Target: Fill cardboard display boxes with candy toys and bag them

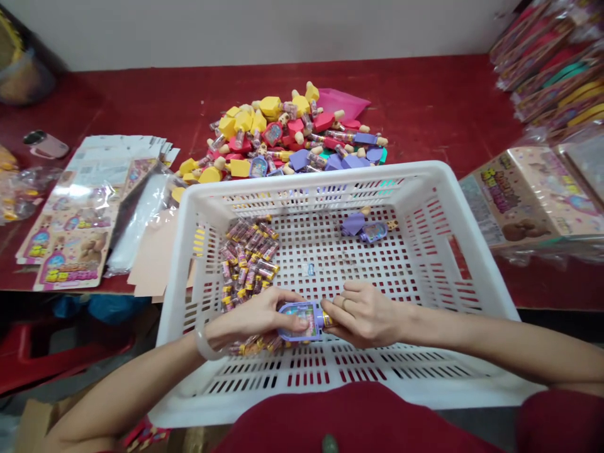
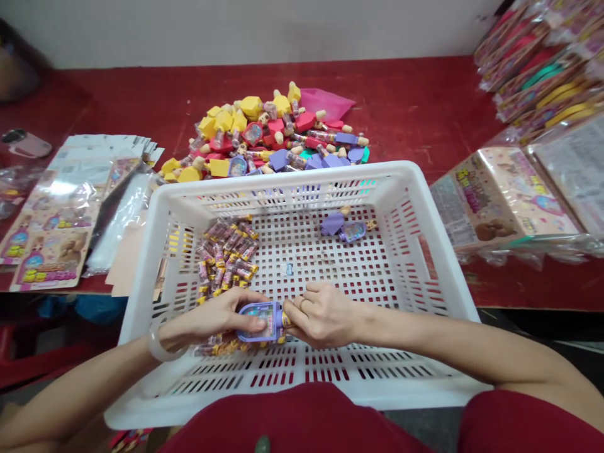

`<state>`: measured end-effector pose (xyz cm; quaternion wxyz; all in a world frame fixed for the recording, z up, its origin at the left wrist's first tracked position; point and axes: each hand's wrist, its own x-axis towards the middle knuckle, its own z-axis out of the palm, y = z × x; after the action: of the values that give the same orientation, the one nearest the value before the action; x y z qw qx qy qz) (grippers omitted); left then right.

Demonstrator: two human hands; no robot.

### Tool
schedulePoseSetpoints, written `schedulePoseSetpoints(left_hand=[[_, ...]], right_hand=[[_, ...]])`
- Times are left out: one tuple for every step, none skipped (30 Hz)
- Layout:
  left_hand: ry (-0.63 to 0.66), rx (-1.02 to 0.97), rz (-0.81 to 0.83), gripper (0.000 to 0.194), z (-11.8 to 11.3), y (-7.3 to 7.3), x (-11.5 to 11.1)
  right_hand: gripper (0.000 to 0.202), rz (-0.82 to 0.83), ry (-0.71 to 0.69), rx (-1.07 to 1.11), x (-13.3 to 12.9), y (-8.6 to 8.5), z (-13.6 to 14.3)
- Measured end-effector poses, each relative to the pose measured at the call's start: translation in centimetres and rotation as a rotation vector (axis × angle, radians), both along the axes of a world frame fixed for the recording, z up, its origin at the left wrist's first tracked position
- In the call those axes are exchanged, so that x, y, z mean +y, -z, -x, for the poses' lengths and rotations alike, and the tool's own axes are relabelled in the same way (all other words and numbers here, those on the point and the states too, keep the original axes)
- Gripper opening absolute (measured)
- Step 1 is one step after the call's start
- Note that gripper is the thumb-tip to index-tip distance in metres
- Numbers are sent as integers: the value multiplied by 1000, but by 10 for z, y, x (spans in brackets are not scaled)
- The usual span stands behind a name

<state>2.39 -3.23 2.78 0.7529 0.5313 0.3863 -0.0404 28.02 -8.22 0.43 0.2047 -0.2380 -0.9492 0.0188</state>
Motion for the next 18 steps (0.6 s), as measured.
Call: schedulePoseSetpoints(left_hand=[[1, 10, 9, 44, 0, -1, 0], [16, 11, -14, 44, 0, -2, -1], [40, 4, -78, 44, 1, -2, -1], [68, -5, -187, 44, 1, -2, -2], [94, -12, -343, 44, 1, -1, -2], [116, -28, -540, 44, 2, 2, -3], [138, -49, -761, 44, 3, 5, -3], [160, -70, -982, 43, 4, 8, -4], [191, -90, -1177, 41, 5, 13, -4], [232, -109, -1330, 39, 5, 17, -4], [268, -126, -1437, 37, 5, 21, -4], [291, -130, -1493, 36, 6, 24, -3], [288, -115, -1502, 35, 5, 26, -2], [257, -79, -1466, 36, 5, 27, -1], [213, -24, -1384, 37, 4, 26, 2], [176, 34, -1263, 39, 4, 25, 4], [158, 82, -1125, 40, 4, 23, 7], [160, 113, -1003, 42, 4, 21, 9]], right_hand=[[30, 28, 18, -6, -2, -1, 1], [32, 72, 39, -13, -3, -2, 2], [34, 140, 61, -17, -4, -4, 2], [35, 238, 83, -13, -3, -6, 2], [37, 372, 112, 4, -2, -7, 3], [38, 547, 147, 36, 0, -8, 3], [39, 753, 183, 79, 2, -7, 3], [42, 983, 212, 126, 5, -6, 3], [45, 1220, 229, 171, 9, -3, 3], [50, 1438, 239, 211, 12, 0, 3], [54, 1616, 245, 239, 15, 3, 3], [57, 1737, 246, 248, 18, 5, 3], [59, 1785, 252, 235, 21, 7, 2], [59, 1746, 263, 207, 24, 7, 1], [58, 1616, 278, 176, 26, 6, 0], [55, 1421, 286, 142, 27, 5, -2], [52, 1194, 284, 106, 27, 4, -3], [50, 970, 277, 76, 26, 4, -4]])
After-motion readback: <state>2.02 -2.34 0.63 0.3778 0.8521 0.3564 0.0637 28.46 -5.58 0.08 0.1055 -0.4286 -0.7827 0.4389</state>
